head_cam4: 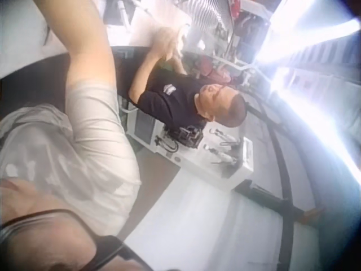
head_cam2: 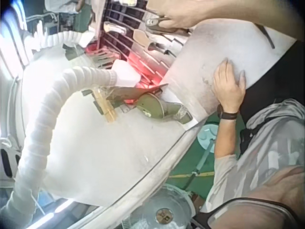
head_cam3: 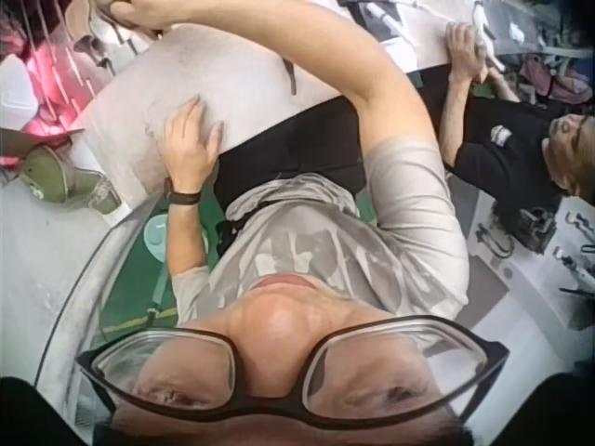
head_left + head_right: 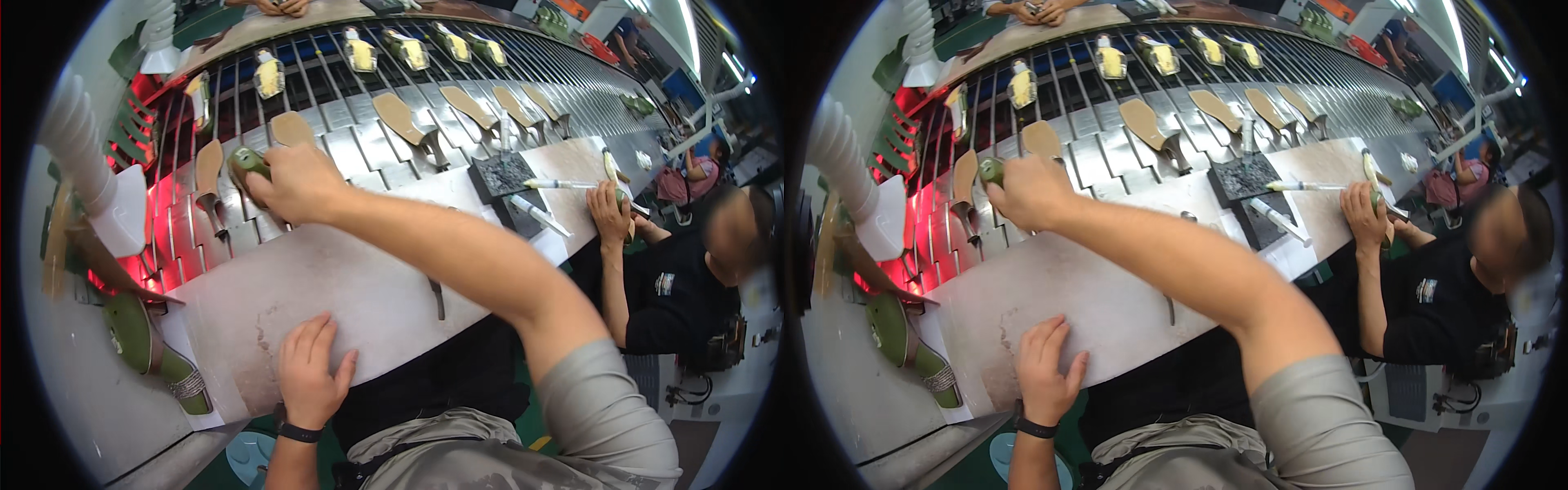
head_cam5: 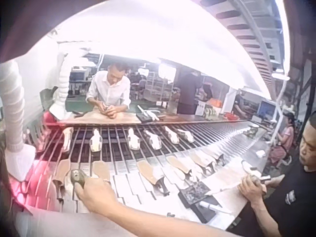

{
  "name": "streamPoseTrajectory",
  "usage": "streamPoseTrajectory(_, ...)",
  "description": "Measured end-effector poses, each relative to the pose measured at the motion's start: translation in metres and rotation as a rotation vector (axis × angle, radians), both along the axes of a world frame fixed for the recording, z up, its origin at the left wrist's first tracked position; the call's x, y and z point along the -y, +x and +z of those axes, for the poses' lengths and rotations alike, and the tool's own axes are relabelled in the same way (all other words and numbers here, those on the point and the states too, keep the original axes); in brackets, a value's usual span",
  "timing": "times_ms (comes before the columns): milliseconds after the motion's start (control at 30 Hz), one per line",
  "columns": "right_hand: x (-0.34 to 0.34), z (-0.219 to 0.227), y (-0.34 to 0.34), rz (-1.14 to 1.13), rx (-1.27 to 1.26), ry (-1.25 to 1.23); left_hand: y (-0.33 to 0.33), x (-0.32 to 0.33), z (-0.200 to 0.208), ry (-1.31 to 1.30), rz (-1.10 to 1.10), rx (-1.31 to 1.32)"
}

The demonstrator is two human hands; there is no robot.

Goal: The person assembles high-heeled shoes by attaching soles and heels onto shoe uppers by hand, applying glue with a syringe, and hammering along the edges with a hammer.

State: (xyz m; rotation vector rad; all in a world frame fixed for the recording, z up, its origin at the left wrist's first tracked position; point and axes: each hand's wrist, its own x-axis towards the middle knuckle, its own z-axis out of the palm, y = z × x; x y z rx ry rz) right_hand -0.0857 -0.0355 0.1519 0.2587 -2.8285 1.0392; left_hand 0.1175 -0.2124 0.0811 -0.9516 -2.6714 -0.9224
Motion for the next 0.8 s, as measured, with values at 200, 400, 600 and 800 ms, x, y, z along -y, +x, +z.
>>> streamPoseTrajectory(200,-0.258,0.066,-0.069,-0.171,-0.220,0.649,-0.008,-0.005,0.006,-0.058,-0.007,0.117)
streamPoseTrajectory(400,-0.553,0.003,-0.080,-0.426,0.455,1.227,-0.057,-0.048,0.025,0.041,-0.054,0.241)
streamPoseTrajectory(600,-0.665,-0.089,-0.092,-0.585,0.590,1.104,-0.088,-0.088,0.022,-0.118,0.065,0.215)
streamPoseTrajectory(800,-0.726,-0.099,-0.140,-0.866,0.317,0.885,-0.101,-0.094,0.027,-0.215,0.124,0.210)
